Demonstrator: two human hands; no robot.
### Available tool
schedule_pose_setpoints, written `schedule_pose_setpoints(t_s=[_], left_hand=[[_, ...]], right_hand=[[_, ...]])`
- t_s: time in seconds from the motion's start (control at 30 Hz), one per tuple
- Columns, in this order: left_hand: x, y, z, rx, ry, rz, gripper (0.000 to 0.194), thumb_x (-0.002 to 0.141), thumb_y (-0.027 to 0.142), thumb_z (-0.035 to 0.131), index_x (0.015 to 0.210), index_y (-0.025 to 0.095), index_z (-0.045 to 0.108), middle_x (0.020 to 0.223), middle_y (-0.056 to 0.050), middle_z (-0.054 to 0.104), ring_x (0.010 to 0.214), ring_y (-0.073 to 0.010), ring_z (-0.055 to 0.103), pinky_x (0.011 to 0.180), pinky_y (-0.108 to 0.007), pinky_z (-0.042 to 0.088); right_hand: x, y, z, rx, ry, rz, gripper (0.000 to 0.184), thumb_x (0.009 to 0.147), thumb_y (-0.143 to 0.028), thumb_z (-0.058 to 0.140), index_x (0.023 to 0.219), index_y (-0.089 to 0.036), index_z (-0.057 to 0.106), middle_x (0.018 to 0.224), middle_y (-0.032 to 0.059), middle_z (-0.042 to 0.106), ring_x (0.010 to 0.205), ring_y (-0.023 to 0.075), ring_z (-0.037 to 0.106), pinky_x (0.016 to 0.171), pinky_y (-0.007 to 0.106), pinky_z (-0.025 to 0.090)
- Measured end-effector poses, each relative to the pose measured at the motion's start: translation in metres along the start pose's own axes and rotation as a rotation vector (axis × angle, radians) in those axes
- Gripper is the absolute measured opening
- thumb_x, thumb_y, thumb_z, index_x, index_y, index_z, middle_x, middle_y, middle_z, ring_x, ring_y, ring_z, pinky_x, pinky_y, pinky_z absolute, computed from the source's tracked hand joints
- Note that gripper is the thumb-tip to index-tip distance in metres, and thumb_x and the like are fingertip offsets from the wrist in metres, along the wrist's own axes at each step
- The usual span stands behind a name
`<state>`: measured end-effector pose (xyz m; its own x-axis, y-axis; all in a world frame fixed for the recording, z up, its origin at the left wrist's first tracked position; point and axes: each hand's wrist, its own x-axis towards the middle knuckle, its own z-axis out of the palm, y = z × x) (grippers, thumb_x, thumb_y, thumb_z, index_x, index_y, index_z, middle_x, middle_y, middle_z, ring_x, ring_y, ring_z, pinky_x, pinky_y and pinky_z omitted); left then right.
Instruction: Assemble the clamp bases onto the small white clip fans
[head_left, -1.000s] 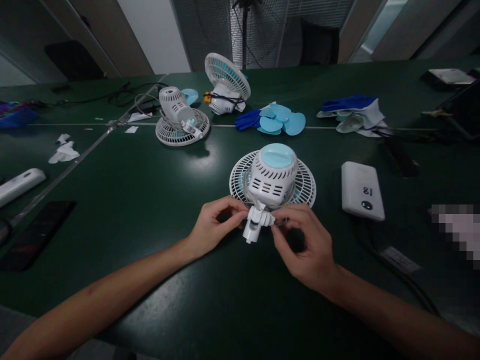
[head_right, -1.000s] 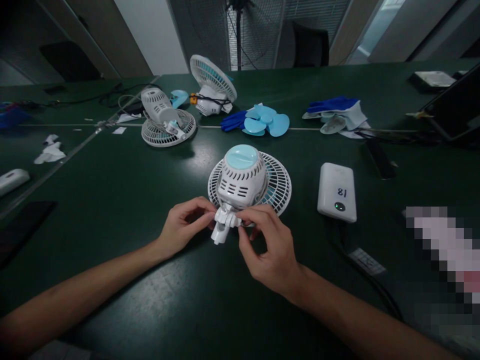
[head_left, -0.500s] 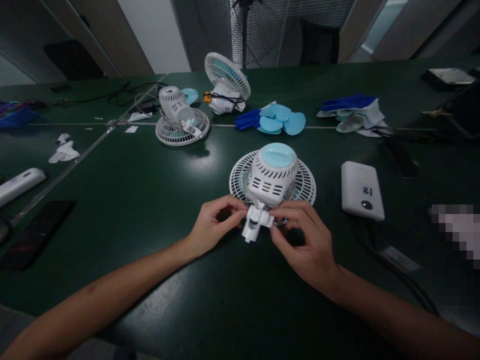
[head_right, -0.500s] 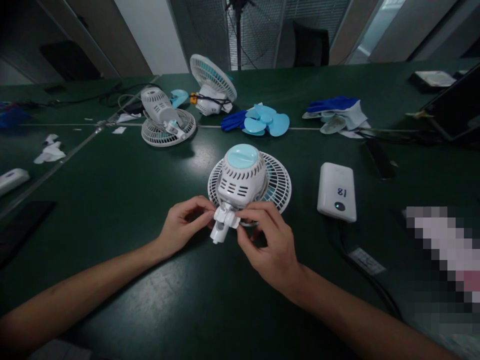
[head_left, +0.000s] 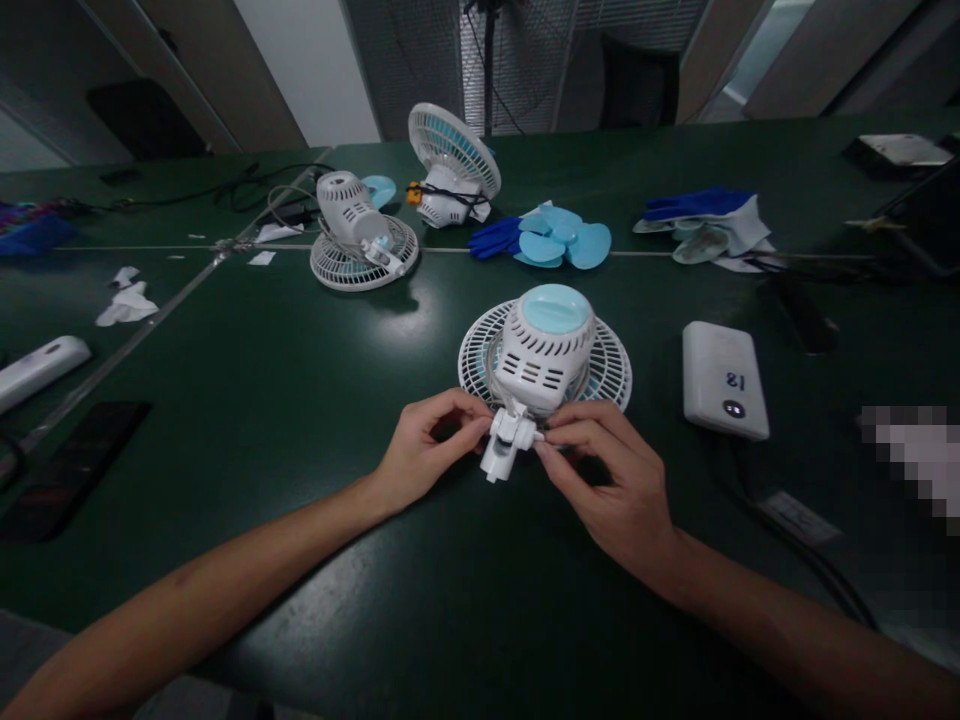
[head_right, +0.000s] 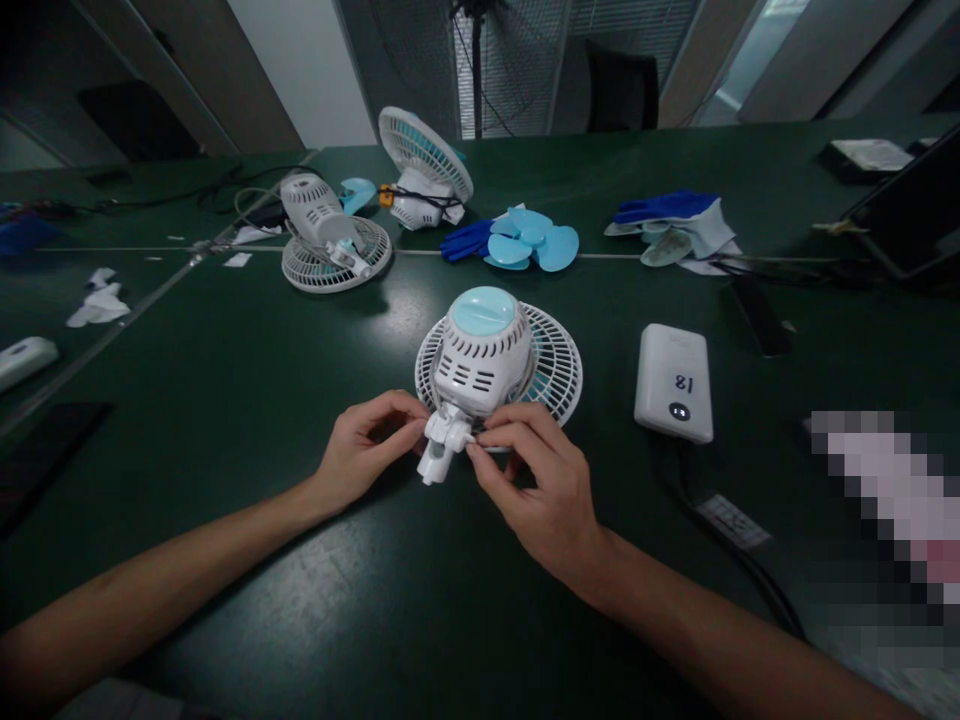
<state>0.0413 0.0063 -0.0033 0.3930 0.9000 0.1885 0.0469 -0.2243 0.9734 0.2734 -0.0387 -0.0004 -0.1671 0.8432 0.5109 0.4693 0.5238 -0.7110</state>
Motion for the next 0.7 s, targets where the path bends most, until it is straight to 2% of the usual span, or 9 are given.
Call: schedule_pose_setpoints(t_s=[0.23,0.47,0.7], left_hand=[[0.0003,0.0009,0.0004,0.024,-0.002,0.007,0.013,0.097,0.025,0.071,0.098,0.013,0.072,0.084,-0.005,0.070,0.070,-0.0120,0.067,0.066,-0.022,0.058],[-0.0003,-0.0003,0.0003,0.018,0.000,-0.002,0.014,0.096,0.026,0.072,0.098,0.013,0.072,0.085,-0.005,0.070,0.070,-0.0124,0.068,0.066,-0.023,0.059],[0.0004,0.0014,-0.0001,0.022,-0.012,0.003,0.013,0.097,0.025,0.071,0.099,0.013,0.072,0.083,-0.004,0.070,0.069,-0.0117,0.067,0.066,-0.022,0.058]], right_hand=[[0.0014,0.0002,0.0006,-0.022,0.002,-0.010,0.009,0.096,-0.013,0.065,0.096,-0.021,0.068,0.103,0.0046,0.064,0.089,0.0168,0.067,0.061,0.026,0.058],[-0.0019,-0.0018,0.0015,0.070,0.020,-0.008,0.032,0.089,-0.006,0.066,0.117,-0.023,0.064,0.115,0.0069,0.059,0.098,0.0191,0.065,0.063,0.027,0.061],[-0.0018,-0.0001,0.0005,0.054,-0.002,-0.017,0.034,0.089,-0.004,0.066,0.116,-0.023,0.065,0.116,0.0061,0.058,0.097,0.0184,0.065,0.061,0.026,0.061]])
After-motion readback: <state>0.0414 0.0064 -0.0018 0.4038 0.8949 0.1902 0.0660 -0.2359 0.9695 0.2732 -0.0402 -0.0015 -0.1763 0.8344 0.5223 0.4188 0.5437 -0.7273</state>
